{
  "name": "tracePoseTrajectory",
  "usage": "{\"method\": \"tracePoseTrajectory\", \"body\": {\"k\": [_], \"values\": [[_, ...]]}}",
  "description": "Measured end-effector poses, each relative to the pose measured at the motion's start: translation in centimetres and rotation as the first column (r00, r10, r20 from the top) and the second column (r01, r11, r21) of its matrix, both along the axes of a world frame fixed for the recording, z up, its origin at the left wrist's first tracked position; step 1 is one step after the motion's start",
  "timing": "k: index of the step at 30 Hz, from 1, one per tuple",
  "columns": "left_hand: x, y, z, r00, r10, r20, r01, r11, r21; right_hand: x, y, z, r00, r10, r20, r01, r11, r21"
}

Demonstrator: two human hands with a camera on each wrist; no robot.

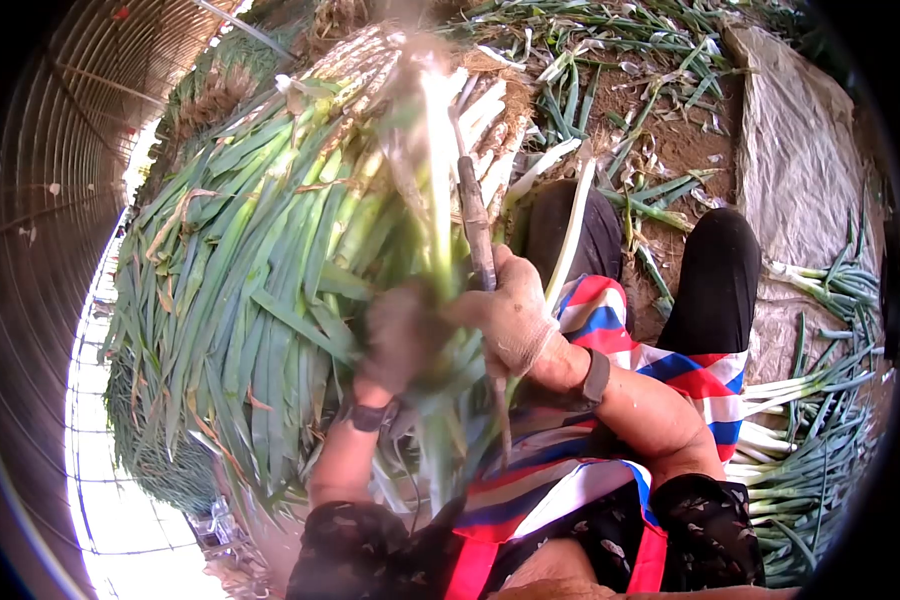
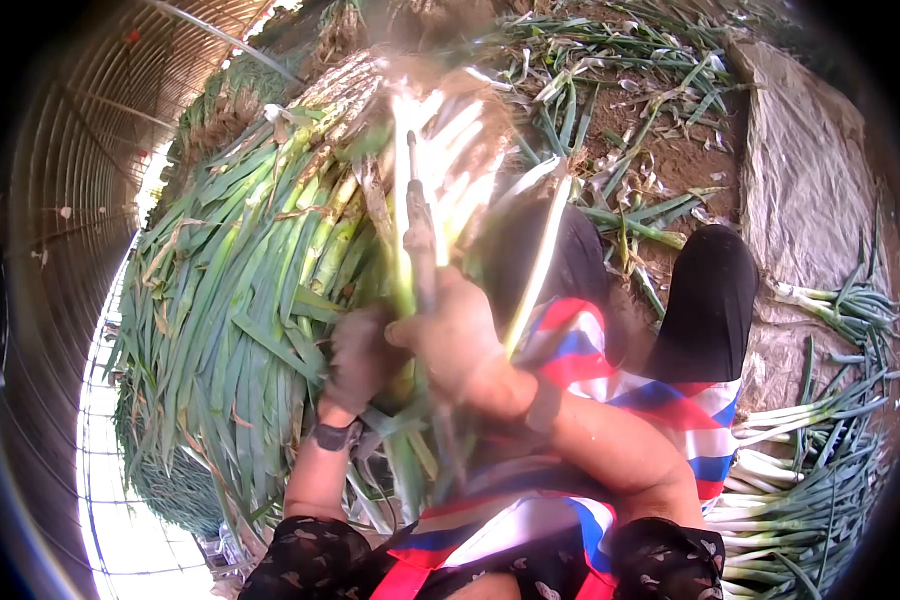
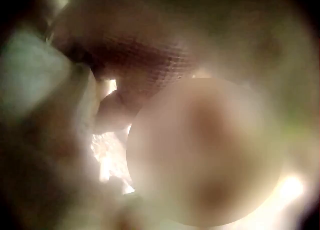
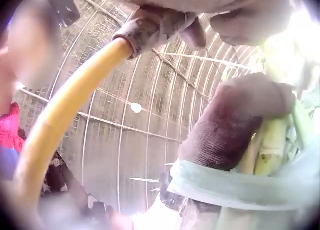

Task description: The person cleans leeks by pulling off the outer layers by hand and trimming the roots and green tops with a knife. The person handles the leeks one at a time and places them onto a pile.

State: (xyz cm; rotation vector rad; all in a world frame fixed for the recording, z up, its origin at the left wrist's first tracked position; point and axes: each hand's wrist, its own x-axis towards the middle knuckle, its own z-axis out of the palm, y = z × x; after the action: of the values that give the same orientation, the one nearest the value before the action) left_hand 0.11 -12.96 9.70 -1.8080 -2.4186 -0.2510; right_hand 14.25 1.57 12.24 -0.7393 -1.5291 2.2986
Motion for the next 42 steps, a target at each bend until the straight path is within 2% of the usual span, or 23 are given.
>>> {"method": "tracePoseTrajectory", "body": {"k": [3,4,6,8,9,10,12,13,14,16,17,20,24,25,26,28,29,31,34,36,39,40,42], "values": [[0.3,1.8,-3.6,0.962,-0.035,0.272,0.014,0.997,0.081,0.2,1.6,0.7,0.979,0.186,0.081,-0.178,0.979,-0.099],[1.4,3.0,-3.0,0.987,0.097,0.130,-0.068,0.975,-0.212,-1.1,1.2,-2.5,0.988,0.140,-0.059,-0.144,0.988,-0.063],[2.4,3.2,-3.0,0.965,0.129,0.229,-0.099,0.986,-0.136,-5.7,1.6,-9.8,0.974,0.052,-0.219,-0.141,0.899,-0.415],[3.1,3.1,-3.3,0.947,0.138,0.291,-0.123,0.990,-0.067,-5.1,2.4,-5.7,0.983,0.090,-0.163,-0.087,0.996,0.028],[3.2,3.2,-3.5,0.948,0.132,0.288,-0.122,0.991,-0.051,-4.8,2.9,-3.6,0.991,0.072,-0.116,-0.041,0.968,0.246],[3.3,3.3,-3.8,0.954,0.120,0.276,-0.114,0.993,-0.039,-6.1,3.5,-4.3,0.973,0.092,-0.210,0.049,0.812,0.582],[3.2,3.6,-4.3,0.964,0.089,0.249,-0.080,0.996,-0.045,-7.9,4.1,-4.9,0.960,0.113,-0.257,0.149,0.572,0.807],[3.2,3.6,-4.6,0.968,0.072,0.240,-0.061,0.997,-0.051,-7.0,4.1,-3.1,0.960,0.035,-0.279,0.104,0.879,0.465],[3.7,3.1,-5.0,0.972,0.046,0.232,-0.036,0.998,-0.044,-5.7,4.3,-1.2,0.964,-0.045,-0.261,0.052,0.998,0.022],[4.8,1.7,-5.5,0.972,-0.024,0.232,0.027,1.000,-0.012,-5.8,3.9,0.0,0.960,-0.280,0.016,0.274,0.926,-0.258],[5.5,1.1,-5.9,0.968,-0.057,0.243,0.059,0.998,0.000,-5.8,3.7,0.5,0.908,-0.388,0.156,0.418,0.829,-0.371],[6.2,0.3,-7.2,0.951,-0.103,0.292,0.107,0.994,0.005,-3.1,5.5,-3.9,0.843,-0.496,0.209,0.537,0.756,-0.374],[4.6,0.8,-9.2,0.963,-0.157,0.220,0.167,0.985,-0.031,-2.1,4.5,-3.0,0.915,-0.374,0.148,0.401,0.875,-0.269],[3.5,0.8,-9.4,0.967,-0.247,-0.058,0.247,0.969,-0.005,-2.1,3.7,-2.3,0.927,-0.346,0.145,0.373,0.897,-0.240],[1.8,0.7,-9.1,0.892,-0.308,-0.332,0.324,0.946,-0.008,-2.1,2.9,-1.7,0.937,-0.319,0.142,0.343,0.916,-0.209],[-0.1,0.7,-4.5,0.765,-0.251,-0.593,0.345,0.937,0.049,-2.4,1.6,-2.1,0.956,-0.269,0.113,0.284,0.948,-0.142],[0.0,0.8,-0.1,0.786,-0.158,-0.598,0.293,0.947,0.134,-2.2,0.5,-2.8,0.962,-0.257,0.092,0.268,0.955,-0.127],[-2.8,0.3,2.2,0.915,0.081,-0.395,0.058,0.943,0.327,-2.4,-3.1,-4.7,0.953,-0.302,0.028,0.303,0.943,-0.138],[-5.9,-0.6,3.7,0.908,0.222,-0.356,-0.223,0.974,0.039,-1.2,-9.0,-6.5,0.981,-0.191,0.021,0.192,0.979,-0.067],[-6.2,-0.5,2.8,0.901,0.244,-0.358,-0.239,0.969,0.059,0.0,-10.3,-3.2,0.997,0.048,0.067,-0.047,0.999,-0.017],[-6.0,-0.1,2.1,0.870,0.314,-0.380,-0.329,0.944,0.029,-0.9,-10.5,-3.8,0.990,0.040,0.137,-0.077,0.959,0.272],[-6.0,0.1,2.0,0.854,0.346,-0.389,-0.369,0.929,0.016,-1.3,-10.1,-3.3,0.994,0.020,0.111,-0.023,1.000,0.020],[-6.9,0.3,1.1,0.868,0.297,-0.397,-0.314,0.949,0.024,-1.6,-9.8,-3.3,0.997,0.014,0.074,-0.015,1.000,0.016]]}}
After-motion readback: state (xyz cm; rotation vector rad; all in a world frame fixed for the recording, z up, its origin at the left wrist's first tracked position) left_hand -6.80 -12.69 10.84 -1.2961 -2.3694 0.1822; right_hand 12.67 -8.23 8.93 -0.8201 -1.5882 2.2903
